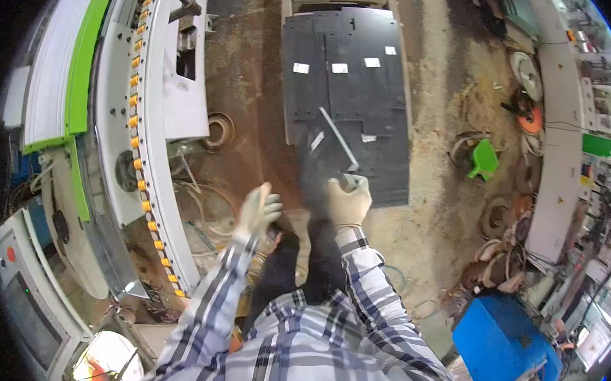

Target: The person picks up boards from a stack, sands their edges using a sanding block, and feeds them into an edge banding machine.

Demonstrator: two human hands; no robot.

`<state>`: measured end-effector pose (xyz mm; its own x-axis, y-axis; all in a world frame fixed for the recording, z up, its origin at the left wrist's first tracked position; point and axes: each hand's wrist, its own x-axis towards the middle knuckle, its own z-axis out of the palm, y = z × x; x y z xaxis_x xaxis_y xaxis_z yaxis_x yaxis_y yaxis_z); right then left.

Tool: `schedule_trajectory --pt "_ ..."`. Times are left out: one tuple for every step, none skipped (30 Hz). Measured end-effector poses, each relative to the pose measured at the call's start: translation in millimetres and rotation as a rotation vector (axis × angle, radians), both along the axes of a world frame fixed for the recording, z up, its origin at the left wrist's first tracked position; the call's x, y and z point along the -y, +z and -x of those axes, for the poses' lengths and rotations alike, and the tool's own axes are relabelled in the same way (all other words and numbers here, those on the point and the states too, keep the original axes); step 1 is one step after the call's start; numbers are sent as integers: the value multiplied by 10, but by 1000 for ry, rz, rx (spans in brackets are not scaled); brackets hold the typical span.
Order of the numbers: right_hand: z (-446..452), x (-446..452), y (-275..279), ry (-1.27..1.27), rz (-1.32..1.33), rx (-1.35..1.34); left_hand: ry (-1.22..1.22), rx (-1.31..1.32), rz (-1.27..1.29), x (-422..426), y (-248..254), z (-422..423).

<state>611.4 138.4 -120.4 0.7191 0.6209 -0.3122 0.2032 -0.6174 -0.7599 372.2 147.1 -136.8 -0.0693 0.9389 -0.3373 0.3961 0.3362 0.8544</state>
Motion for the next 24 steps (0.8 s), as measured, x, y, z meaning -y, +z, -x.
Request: schedule_trajectory --pt "35 123 221 23 9 -12 289 432 585 -40 -25 -380" --pt "99 254 437 57 -37 5 568 862 1175 -36 -63 -657" --pt "128 410 575 85 -10 2 563 892 1191 61 -224 -847" --pt "149 586 697 113 20 -7 498 982 973 221 -476 -1020" --pt "150 773 759 203 13 53 434 1055 748 357 -656 -1151" --pt "138 902 796 229 8 34 431 1069 755 432 -753 -1168" --pt "106 919 1004 123 38 -237 381 951 720 484 -792 -1078" --pt "38 900 1235 15 52 -516 327 826 668 480 -819 -993" --pt "-60 934 1463 -50 87 -683 347 731 575 369 -493 -922" --pt "-203 1101 1418 4 -51 -764 338 713 572 347 -230 -787" --pt "-341 1263 1385 58 -187 -859 310 758 482 259 -19 -662" --pt "-371 1181 1649 -93 -269 -1029 279 804 383 112 219 -558" --pt "-425 1204 1834 -52 -309 -1103 259 796 341 2 523 -453" --pt "-479 1249 1987 -8 -350 -1176 228 826 292 -78 802 -339" --pt "-529 1252 2064 82 -332 -1197 239 856 216 -140 991 -269" --pt "-465 1235 2123 93 -355 -1212 246 888 136 -206 1171 -205" --pt "-388 1206 2180 205 -320 -917 234 876 109 -268 1358 -136" --pt "-305 1177 2237 301 -285 -616 200 886 62 -322 1567 -73" --pt "-195 1156 2303 323 -304 -575 165 894 21 -341 1776 -22" --pt "-102 1104 2373 399 -333 -462 154 886 -2 -370 1950 -14" --pt "5 1065 2482 468 -324 -376 127 861 -78 -350 2149 -18" --pt "87 1028 2561 538 -315 -288 103 836 -155 -323 2283 5" --pt "147 1012 2441 538 -389 -290 88 815 -163 -325 2298 59" --pt "199 989 2458 506 -421 -401 68 719 -188 -298 2205 163"
